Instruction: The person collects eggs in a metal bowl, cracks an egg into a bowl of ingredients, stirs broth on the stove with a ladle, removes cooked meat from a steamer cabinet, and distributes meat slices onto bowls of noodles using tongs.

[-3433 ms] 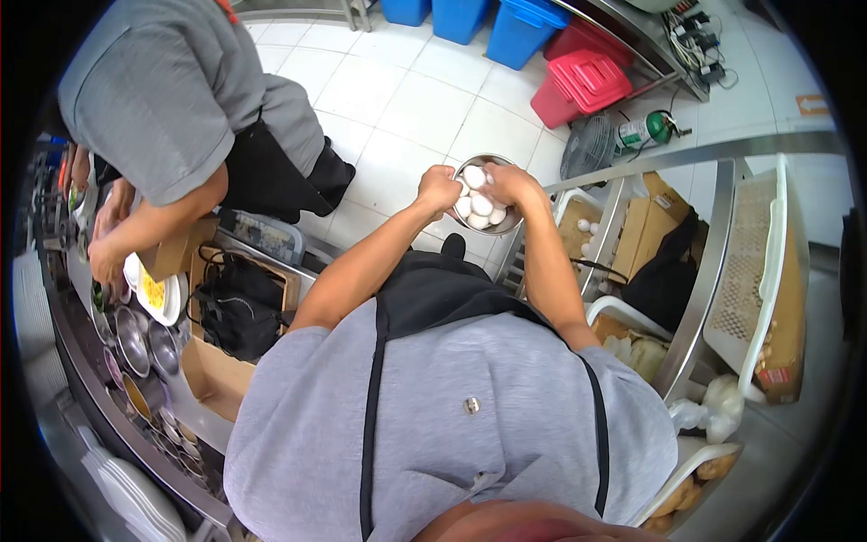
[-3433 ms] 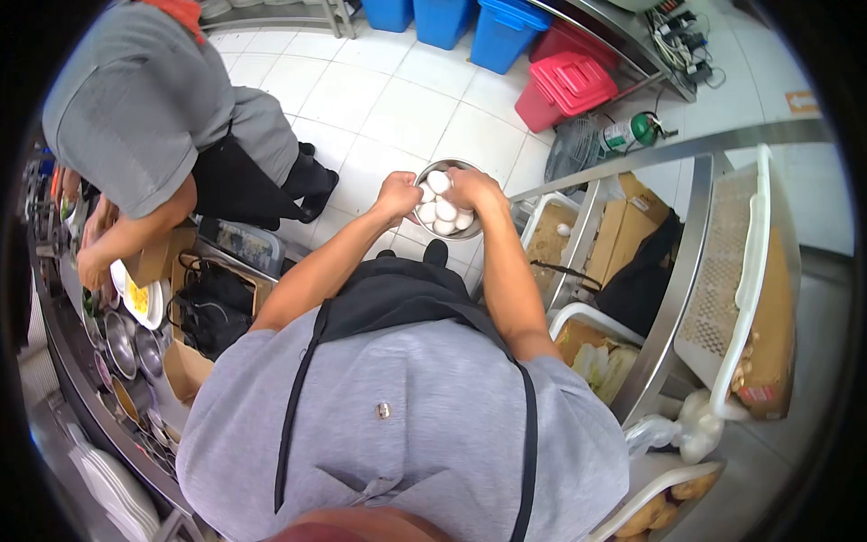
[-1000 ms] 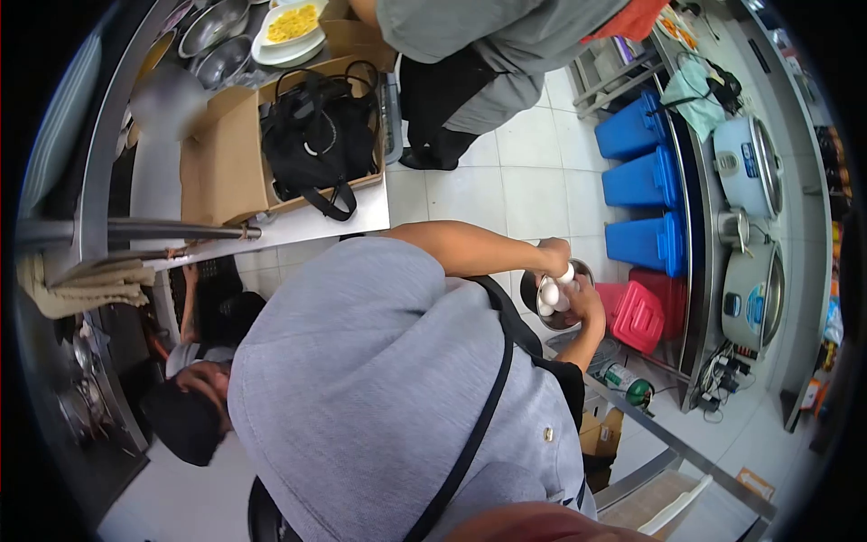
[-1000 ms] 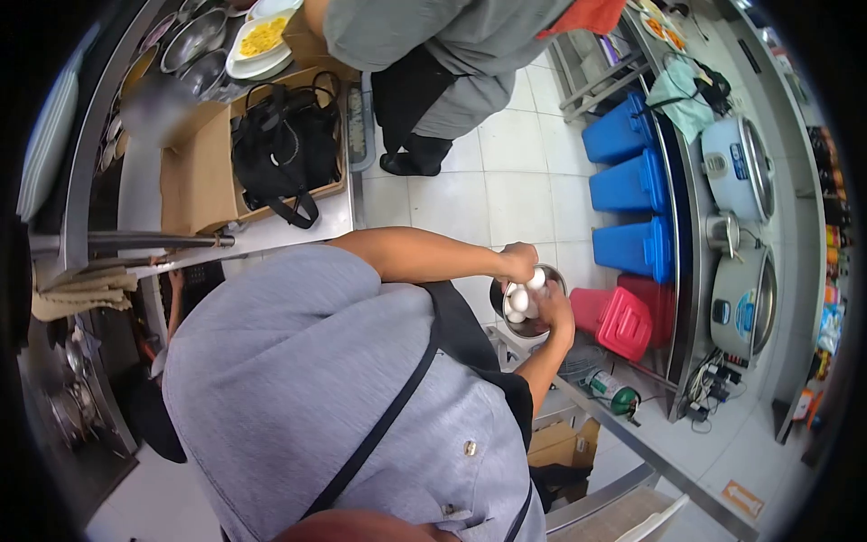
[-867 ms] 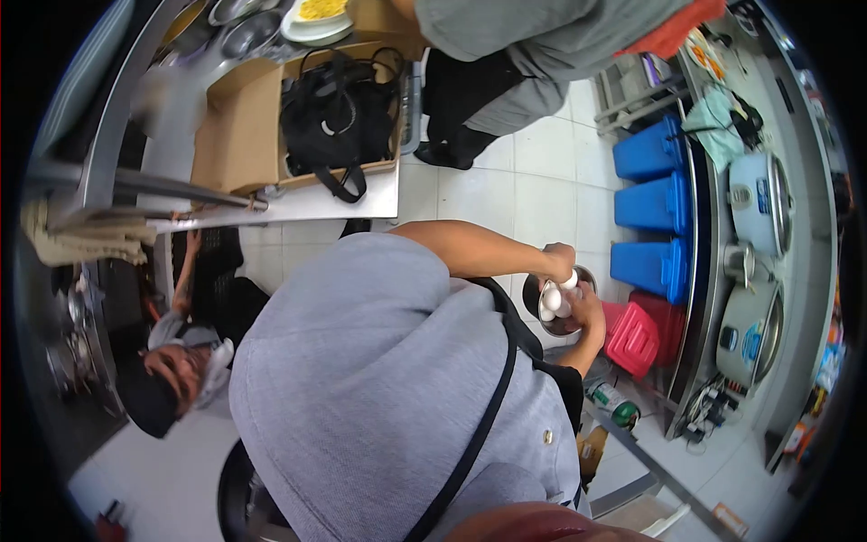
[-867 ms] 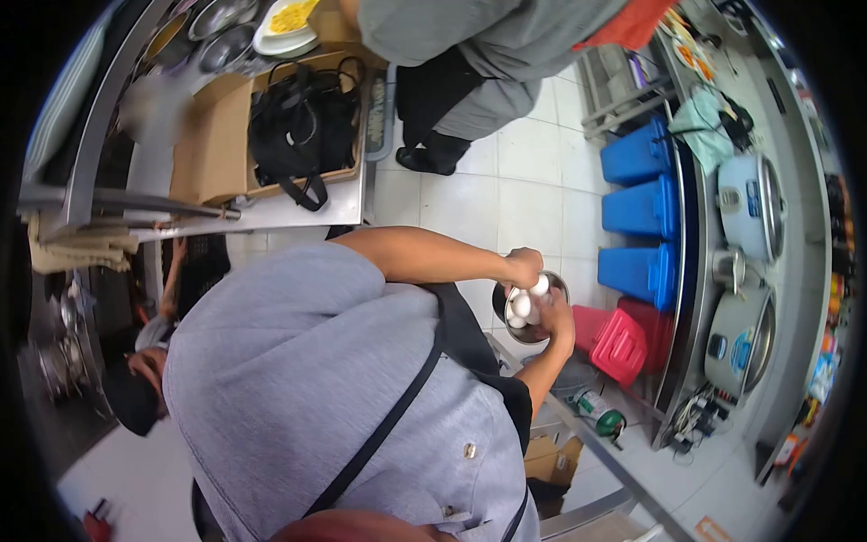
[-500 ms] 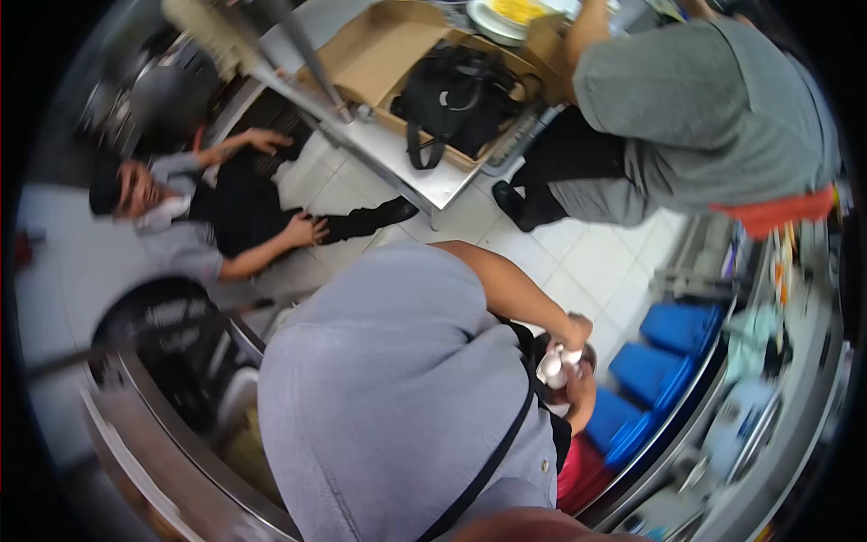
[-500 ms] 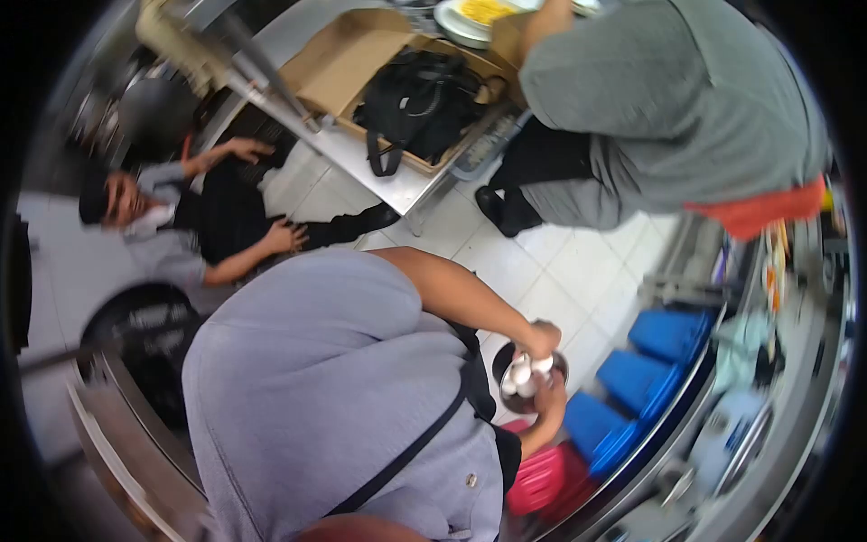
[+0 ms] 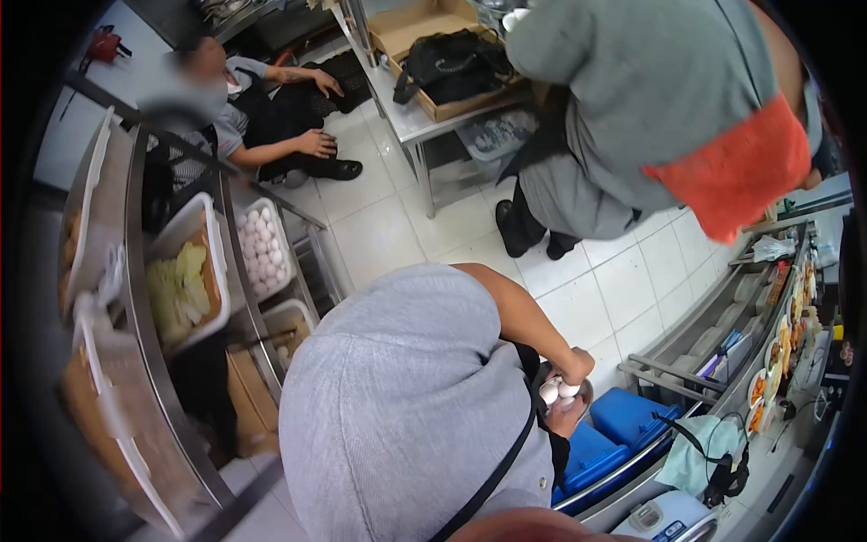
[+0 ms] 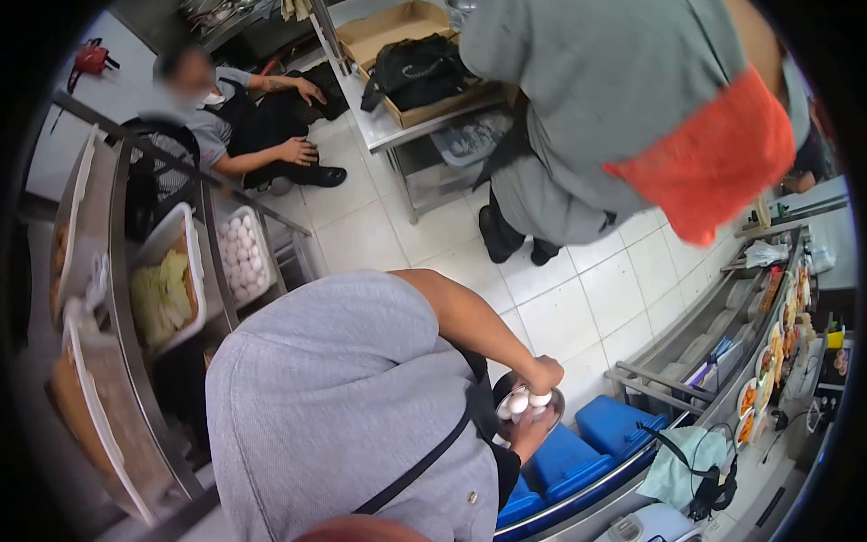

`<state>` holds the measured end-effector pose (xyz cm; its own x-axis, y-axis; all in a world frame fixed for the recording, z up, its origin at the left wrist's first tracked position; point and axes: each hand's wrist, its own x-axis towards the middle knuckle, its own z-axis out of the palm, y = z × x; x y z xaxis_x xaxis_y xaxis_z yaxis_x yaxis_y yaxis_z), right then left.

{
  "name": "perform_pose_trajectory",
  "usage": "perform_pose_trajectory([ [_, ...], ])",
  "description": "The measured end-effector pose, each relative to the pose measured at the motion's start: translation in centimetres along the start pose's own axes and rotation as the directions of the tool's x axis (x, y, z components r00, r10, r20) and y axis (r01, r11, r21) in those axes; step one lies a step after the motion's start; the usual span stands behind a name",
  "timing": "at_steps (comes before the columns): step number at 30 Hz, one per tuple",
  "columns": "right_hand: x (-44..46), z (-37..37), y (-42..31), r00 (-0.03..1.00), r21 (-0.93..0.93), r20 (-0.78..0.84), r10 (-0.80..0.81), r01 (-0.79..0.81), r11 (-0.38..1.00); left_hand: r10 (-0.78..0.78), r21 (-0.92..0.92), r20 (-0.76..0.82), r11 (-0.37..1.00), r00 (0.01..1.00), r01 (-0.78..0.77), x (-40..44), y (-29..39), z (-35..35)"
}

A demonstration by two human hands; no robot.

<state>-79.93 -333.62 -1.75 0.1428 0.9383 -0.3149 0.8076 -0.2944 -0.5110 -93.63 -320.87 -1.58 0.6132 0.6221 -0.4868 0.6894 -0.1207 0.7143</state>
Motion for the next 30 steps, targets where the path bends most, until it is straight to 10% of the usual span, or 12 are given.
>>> perform_pose_trajectory([
  [11, 3.0, -14.7, 10.6, 0.999, -0.098, -0.014, 0.043, -0.044, 0.994, -0.174, -0.358, -0.064, 0.923, 0.983, 0.140, 8.2, 14.0, 5.8],
  [14, 6.8, -14.9, 11.4, 0.996, -0.134, -0.063, 0.066, -0.074, 0.988, 0.141, -0.041, -0.202, 0.987, 0.969, -0.153, 11.7, 12.2, 6.1],
  [15, 8.1, -14.8, 11.6, 0.994, -0.091, -0.057, 0.090, -0.095, 0.991, -0.081, -0.343, -0.153, 0.939, 0.985, 0.024, 12.8, 11.4, 6.5],
  [22, 23.0, -16.4, 9.9, 0.995, -0.201, 0.037, -0.094, 0.099, 0.974, -0.373, -0.729, -0.200, 0.674, 0.906, 0.117, 19.0, 9.6, -2.8],
  [28, 41.5, -20.0, 13.1, 0.987, -0.203, 0.115, -0.112, 0.133, 0.970, -0.324, -0.569, -0.293, 0.815, 0.900, 0.108, 33.9, 11.3, -12.1],
  [29, 45.3, -20.2, 14.8, 0.977, -0.098, 0.059, -0.204, 0.209, 0.973, -0.269, -0.253, -0.393, 0.951, 0.879, 0.178, 39.3, 9.5, -12.3],
  [30, 49.0, -20.7, 16.6, 0.895, -0.037, -0.096, -0.435, 0.434, 0.900, -0.314, -0.365, -0.398, 0.916, 0.862, 0.165, 41.1, 11.8, -14.7],
])
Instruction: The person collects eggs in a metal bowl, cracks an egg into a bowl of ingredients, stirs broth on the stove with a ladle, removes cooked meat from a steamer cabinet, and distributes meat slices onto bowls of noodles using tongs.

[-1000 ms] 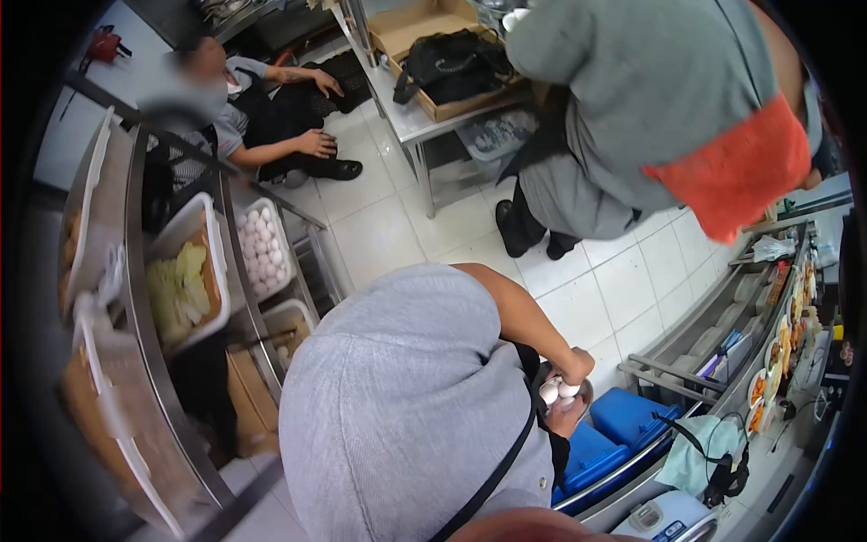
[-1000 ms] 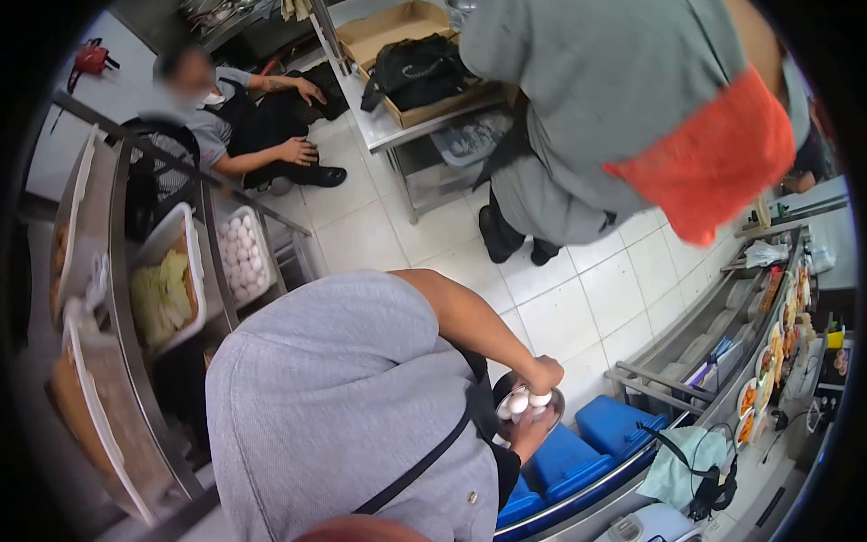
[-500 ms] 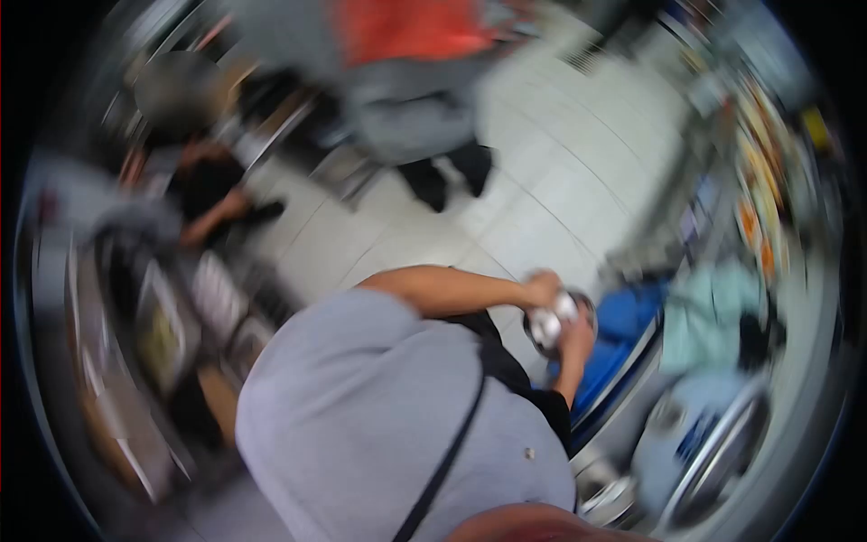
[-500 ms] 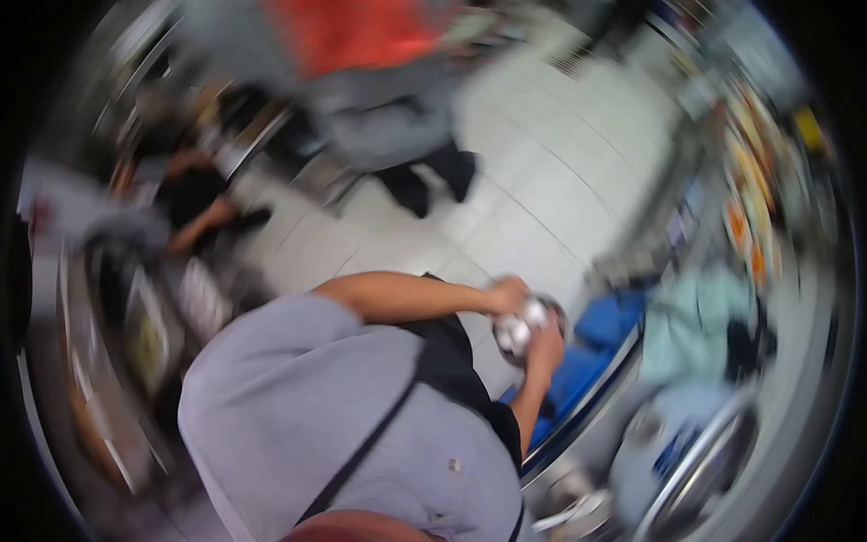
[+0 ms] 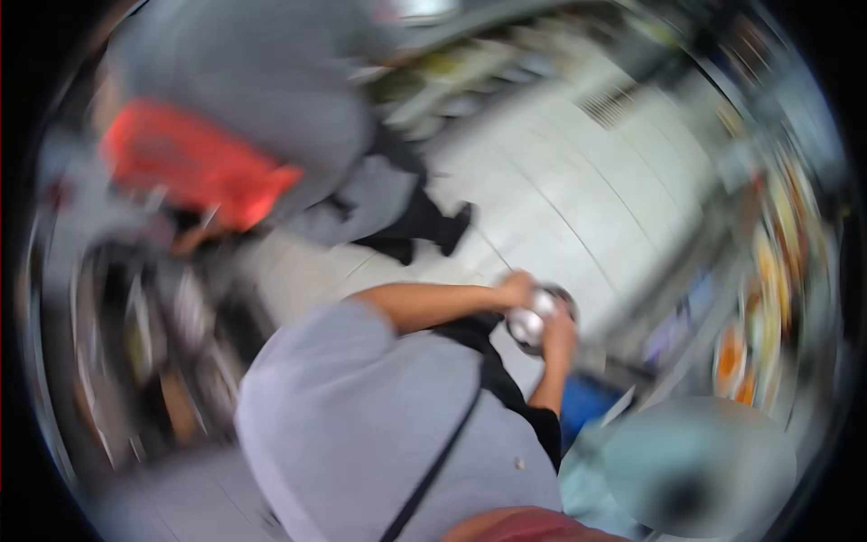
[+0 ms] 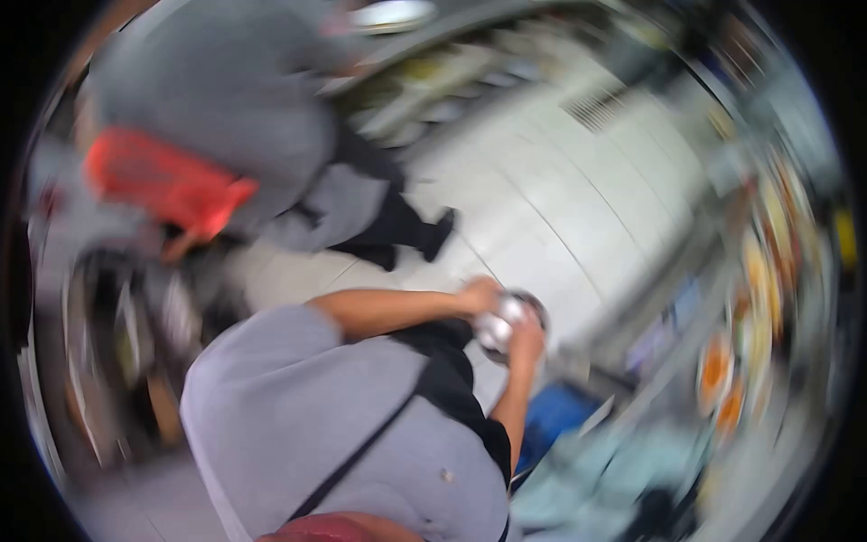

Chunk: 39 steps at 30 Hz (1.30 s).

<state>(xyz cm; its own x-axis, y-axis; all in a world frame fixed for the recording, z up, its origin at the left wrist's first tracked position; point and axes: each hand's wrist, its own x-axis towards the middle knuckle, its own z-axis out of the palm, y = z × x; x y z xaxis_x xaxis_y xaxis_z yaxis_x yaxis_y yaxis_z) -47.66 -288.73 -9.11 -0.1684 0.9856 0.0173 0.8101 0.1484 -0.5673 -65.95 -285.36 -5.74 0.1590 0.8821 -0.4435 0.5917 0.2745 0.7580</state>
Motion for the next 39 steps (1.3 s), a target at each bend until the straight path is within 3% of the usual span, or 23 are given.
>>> perform_pose_trajectory([
  [1, 4.0, -4.5, -2.9, 0.880, -0.158, 0.297, 0.369, -0.336, 0.928, 0.028, 0.174, -0.005, 0.984, 1.000, -0.026, 5.0, -0.1, 1.3],
  [2, 7.4, -6.0, -2.0, 0.910, -0.213, 0.263, 0.321, -0.270, 0.939, -0.082, 0.004, -0.082, 0.997, 0.993, 0.083, 7.0, 3.6, 0.3],
  [3, 10.2, -7.1, -0.1, 0.924, -0.267, 0.275, 0.265, -0.192, 0.945, -0.113, -0.107, -0.028, 0.988, 0.993, 0.109, 9.9, 5.7, -0.3],
  [5, 18.0, -9.0, 1.7, 0.945, -0.294, 0.241, 0.220, -0.144, 0.945, -0.050, 0.010, -0.123, 0.999, 0.991, 0.052, 17.1, 9.2, -0.7],
  [8, 27.5, -13.3, 5.1, 0.934, -0.310, 0.268, 0.235, -0.147, 0.939, -0.169, -0.167, -0.131, 0.975, 0.977, 0.146, 23.3, 15.7, -4.2],
  [12, 43.3, -15.0, 12.1, 0.947, -0.275, 0.302, 0.108, -0.022, 0.961, -0.215, -0.239, -0.235, 0.958, 0.948, 0.158, 39.2, 19.4, -4.9],
  [16, 59.6, -17.9, 15.9, 0.932, -0.388, 0.359, 0.054, 0.097, 0.916, -0.261, -0.257, -0.333, 0.950, 0.906, 0.180, 51.1, 25.7, -9.3],
  [18, 67.3, -20.6, 16.5, 0.901, -0.339, 0.432, -0.034, 0.197, 0.920, -0.217, -0.269, -0.468, 0.958, 0.857, 0.095, 57.0, 28.4, -11.0],
  [19, 71.0, -21.9, 16.8, 0.886, -0.330, 0.458, -0.072, 0.245, 0.912, -0.345, -0.439, -0.355, 0.882, 0.869, 0.171, 58.4, 31.6, -13.6],
  [22, 82.0, -23.7, 19.7, 0.880, -0.317, 0.438, -0.182, 0.341, 0.885, -0.360, -0.522, -0.381, 0.844, 0.852, 0.123, 66.5, 37.0, -17.9],
  [24, 89.6, -23.7, 22.0, 0.876, -0.286, 0.448, -0.181, 0.332, 0.899, -0.361, -0.509, -0.391, 0.851, 0.847, 0.128, 75.9, 36.5, -18.3],
  [26, 97.6, -23.6, 26.1, 0.891, -0.167, 0.402, -0.211, 0.298, 0.940, -0.126, -0.234, -0.611, 0.972, 0.781, -0.027, 85.5, 37.7, -18.6],
  [27, 101.5, -23.8, 28.0, 0.901, -0.155, 0.406, -0.154, 0.234, 0.960, -0.246, -0.385, -0.453, 0.921, 0.857, 0.060, 90.1, 38.8, -19.6],
  [28, 105.0, -23.6, 30.1, 0.909, -0.112, 0.400, -0.119, 0.178, 0.978, -0.071, -0.148, -0.590, 0.989, 0.804, -0.021, 95.9, 37.8, -18.5],
  [29, 108.2, -24.5, 32.5, 0.913, -0.142, 0.397, -0.091, 0.159, 0.977, -0.153, -0.115, -0.267, 0.985, 0.951, 0.127, 98.1, 42.2, -22.0],
  [30, 111.5, -25.4, 33.8, 0.938, -0.162, 0.346, -0.025, 0.086, 0.983, -0.008, -0.024, -0.422, 1.000, 0.907, -0.003, 103.2, 42.1, -21.6],
  [31, 115.0, -27.4, 34.1, 0.942, -0.230, 0.325, 0.088, -0.011, 0.973, 0.036, 0.016, -0.320, 0.999, 0.947, -0.033, 105.4, 46.0, -24.1],
  [32, 118.3, -29.5, 34.7, 0.927, -0.276, 0.328, 0.182, -0.091, 0.957, 0.027, -0.071, -0.354, 0.996, 0.935, -0.056, 109.2, 47.9, -24.4],
  [36, 131.9, -35.3, 40.6, 0.941, -0.234, 0.155, 0.300, -0.260, 0.937, 0.123, 0.028, -0.209, 0.992, 0.970, -0.119, 123.7, 57.4, -27.4],
  [37, 135.1, -36.2, 42.4, 0.942, -0.246, 0.120, 0.313, -0.277, 0.929, 0.126, -0.164, -0.175, 0.974, 0.977, -0.155, 129.5, 56.1, -26.0],
  [38, 137.8, -36.6, 43.9, 0.939, -0.258, 0.110, 0.326, -0.290, 0.922, 0.121, -0.150, -0.161, 0.978, 0.979, -0.146, 132.5, 58.0, -26.6],
  [39, 141.7, -37.3, 45.7, 0.932, -0.224, 0.144, 0.331, -0.295, 0.929, 0.029, -0.296, -0.102, 0.953, 0.994, -0.059, 136.3, 60.2, -27.6],
])
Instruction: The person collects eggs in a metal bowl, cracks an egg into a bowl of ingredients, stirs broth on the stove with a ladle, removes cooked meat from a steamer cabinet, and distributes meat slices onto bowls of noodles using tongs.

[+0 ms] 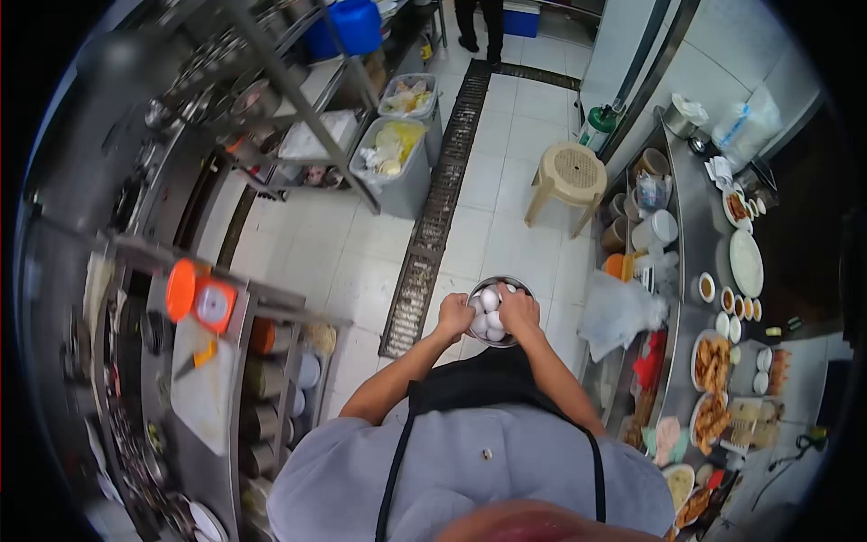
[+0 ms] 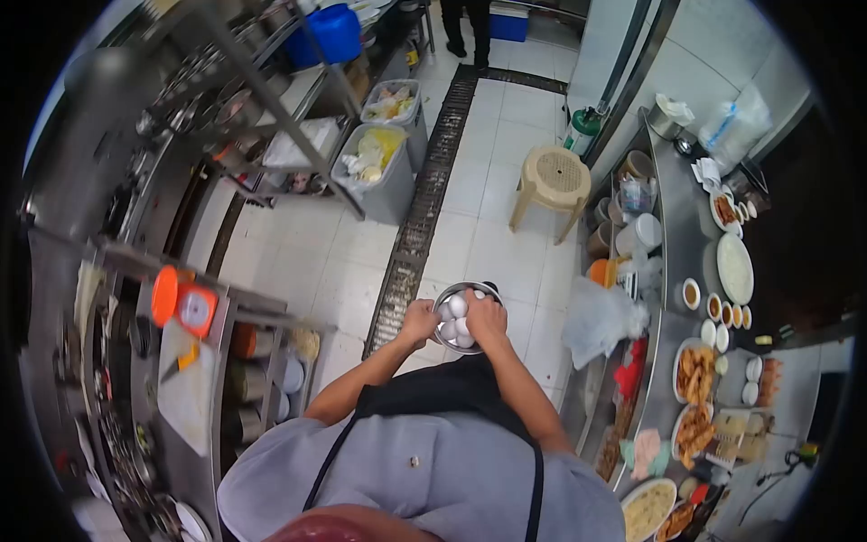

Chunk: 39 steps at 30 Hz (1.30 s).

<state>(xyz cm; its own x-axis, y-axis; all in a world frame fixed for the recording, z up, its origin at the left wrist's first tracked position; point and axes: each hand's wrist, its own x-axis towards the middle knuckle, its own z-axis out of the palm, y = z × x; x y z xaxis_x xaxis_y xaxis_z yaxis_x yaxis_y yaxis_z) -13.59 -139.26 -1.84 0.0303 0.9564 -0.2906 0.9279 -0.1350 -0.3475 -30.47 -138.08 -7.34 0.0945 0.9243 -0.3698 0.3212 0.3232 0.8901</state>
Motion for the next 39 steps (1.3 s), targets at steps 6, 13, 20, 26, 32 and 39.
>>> perform_pose_trajectory([
  [6, 25.6, -7.8, 2.4, 0.983, -0.053, 0.026, -0.180, 0.181, 0.982, -0.134, -0.177, -0.050, 0.976, 0.990, 0.123, 22.3, 11.3, -0.3],
  [13, 54.3, -17.6, -2.3, 0.877, -0.141, 0.107, -0.468, 0.479, 0.866, -0.230, -0.452, -0.206, 0.885, 0.951, 0.116, 44.6, 22.4, -5.1],
  [20, 80.3, -23.4, -5.3, 0.793, -0.198, 0.209, -0.572, 0.607, 0.770, -0.101, -0.040, -0.549, 0.995, 0.830, 0.094, 70.6, 27.2, -6.9],
  [26, 95.6, -30.3, -9.5, 0.605, -0.144, 0.353, -0.714, 0.789, 0.597, -0.250, -0.156, -0.553, 0.968, 0.795, 0.196, 83.6, 33.7, -10.1],
  [32, 112.2, -34.3, -11.9, 0.392, -0.115, 0.440, -0.808, 0.917, 0.382, -0.292, -0.200, -0.749, 0.955, 0.595, 0.218, 96.8, 38.8, -10.9],
  [39, 129.0, -44.3, -12.7, 0.391, -0.093, 0.407, -0.826, 0.917, 0.389, -0.436, -0.437, -0.699, 0.888, 0.566, 0.144, 110.4, 50.3, -11.8],
])
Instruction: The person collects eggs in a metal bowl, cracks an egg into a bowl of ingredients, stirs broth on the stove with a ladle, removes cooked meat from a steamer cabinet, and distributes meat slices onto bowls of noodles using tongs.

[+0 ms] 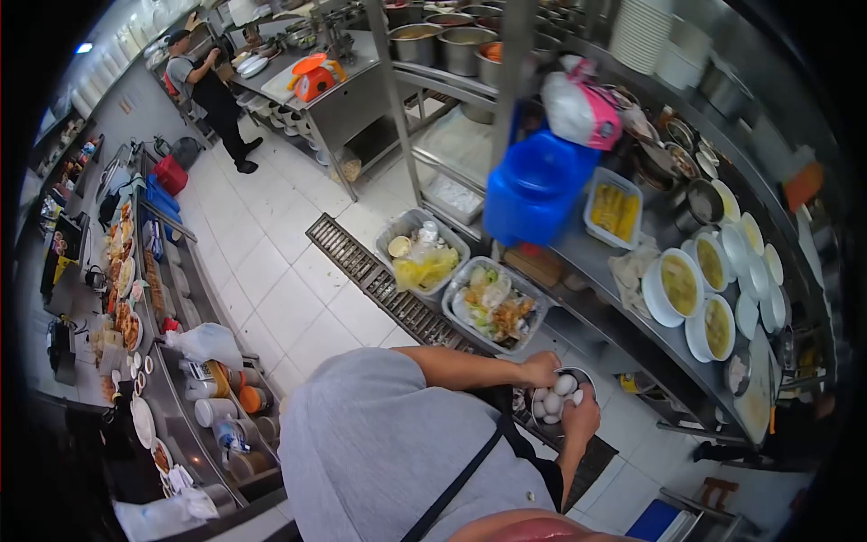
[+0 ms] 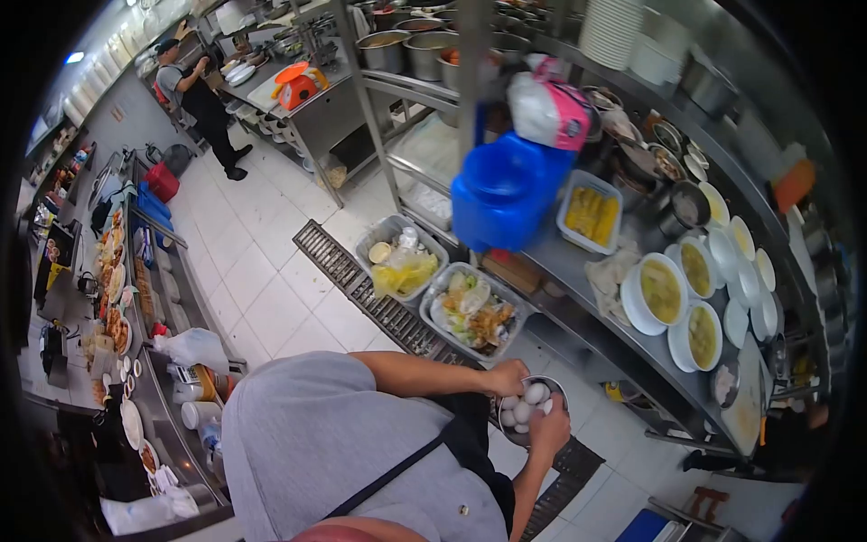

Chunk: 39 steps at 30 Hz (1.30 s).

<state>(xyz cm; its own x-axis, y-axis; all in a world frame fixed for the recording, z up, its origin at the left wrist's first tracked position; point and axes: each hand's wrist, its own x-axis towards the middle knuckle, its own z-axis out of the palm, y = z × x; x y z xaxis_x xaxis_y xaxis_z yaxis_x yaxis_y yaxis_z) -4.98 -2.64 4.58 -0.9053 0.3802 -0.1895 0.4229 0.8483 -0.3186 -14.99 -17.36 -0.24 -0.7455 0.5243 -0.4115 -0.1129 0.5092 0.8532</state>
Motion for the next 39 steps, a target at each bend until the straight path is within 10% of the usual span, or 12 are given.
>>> perform_pose_trajectory([
  [5, 1.4, -4.5, 11.3, 0.994, 0.031, -0.109, -0.023, 0.026, 0.999, -0.086, -0.062, 0.134, 0.994, 0.987, 0.095, 4.2, 8.3, 8.4],
  [7, 2.6, -4.3, 16.9, 0.992, 0.023, -0.125, -0.013, 0.016, 1.000, 0.284, 0.213, 0.078, 0.932, 0.956, -0.295, 9.7, 6.1, 14.1],
  [12, 2.5, -8.4, 26.9, 0.946, 0.065, -0.077, 0.315, -0.310, 0.948, 0.147, -0.013, 0.304, 0.989, 0.941, -0.150, 15.0, 12.9, 24.1],
  [18, 3.9, -10.4, 35.6, 0.944, 0.133, -0.148, 0.294, -0.276, 0.952, -0.011, 0.087, 0.401, 0.996, 0.916, -0.027, 18.8, 18.9, 32.1],
  [26, 6.7, -10.2, 45.4, 0.987, 0.079, -0.063, -0.151, 0.156, 0.985, 0.005, -0.028, -0.041, 1.000, 0.999, -0.006, 16.8, 19.5, 39.9],
  [28, 7.1, -11.1, 45.8, 0.985, 0.108, 0.012, -0.174, 0.172, 0.979, 0.195, 0.295, -0.194, 0.946, 0.962, -0.132, 15.6, 18.9, 41.1],
  [29, 6.5, -12.5, 45.7, 0.977, 0.100, 0.103, -0.186, 0.176, 0.979, -0.164, -0.055, -0.147, 0.986, 0.975, 0.157, 12.0, 23.5, 40.4],
  [39, 7.6, -14.7, 46.4, 0.833, 0.000, 0.144, -0.534, 0.540, 0.842, -0.342, -0.302, -0.345, 0.922, 0.874, 0.242, 8.4, 21.1, 43.0],
])
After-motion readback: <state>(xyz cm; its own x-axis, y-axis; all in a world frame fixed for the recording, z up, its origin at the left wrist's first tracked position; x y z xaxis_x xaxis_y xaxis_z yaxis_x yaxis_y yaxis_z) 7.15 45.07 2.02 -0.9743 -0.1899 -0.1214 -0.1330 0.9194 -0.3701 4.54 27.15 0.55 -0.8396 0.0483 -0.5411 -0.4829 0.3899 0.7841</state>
